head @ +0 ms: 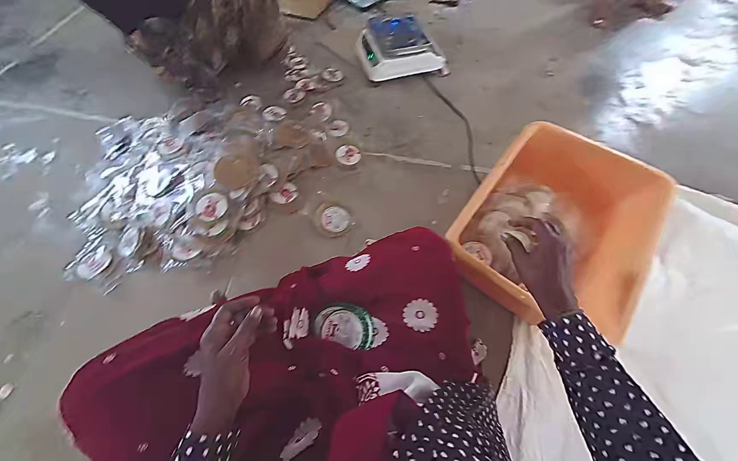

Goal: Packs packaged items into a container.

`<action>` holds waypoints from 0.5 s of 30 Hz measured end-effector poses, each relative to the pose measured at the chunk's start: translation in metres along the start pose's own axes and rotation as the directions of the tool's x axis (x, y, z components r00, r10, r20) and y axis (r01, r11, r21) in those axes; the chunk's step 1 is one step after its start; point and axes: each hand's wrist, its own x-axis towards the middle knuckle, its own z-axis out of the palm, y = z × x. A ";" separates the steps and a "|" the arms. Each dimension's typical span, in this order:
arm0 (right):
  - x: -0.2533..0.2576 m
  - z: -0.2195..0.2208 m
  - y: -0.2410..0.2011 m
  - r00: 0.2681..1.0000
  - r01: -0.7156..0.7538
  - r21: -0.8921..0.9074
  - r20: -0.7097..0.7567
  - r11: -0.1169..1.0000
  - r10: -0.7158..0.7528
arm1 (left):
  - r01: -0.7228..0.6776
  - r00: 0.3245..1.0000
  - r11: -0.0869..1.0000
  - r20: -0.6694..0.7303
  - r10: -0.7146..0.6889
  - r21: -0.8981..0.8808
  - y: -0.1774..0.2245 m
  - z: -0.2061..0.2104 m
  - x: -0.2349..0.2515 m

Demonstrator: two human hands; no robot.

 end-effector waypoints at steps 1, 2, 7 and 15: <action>0.000 0.006 -0.018 0.998 0.059 0.052 -0.018 0.997 -0.058 | 0.002 1.000 1.000 -0.011 -0.002 -0.005 -0.001 -0.002 0.003; 0.002 0.015 -0.038 0.992 0.124 0.115 -0.029 0.986 -0.122 | 0.007 1.000 1.000 -0.018 -0.007 -0.016 -0.001 -0.002 0.006; 0.044 0.107 -0.143 0.907 0.210 0.349 0.280 0.913 -0.315 | 0.046 0.999 0.994 -0.009 -0.047 -0.096 -0.010 0.002 0.022; 0.108 0.271 -0.190 0.759 0.014 -0.083 0.649 0.996 0.043 | 0.147 0.970 0.987 -0.186 -0.156 -0.062 -0.053 -0.009 0.053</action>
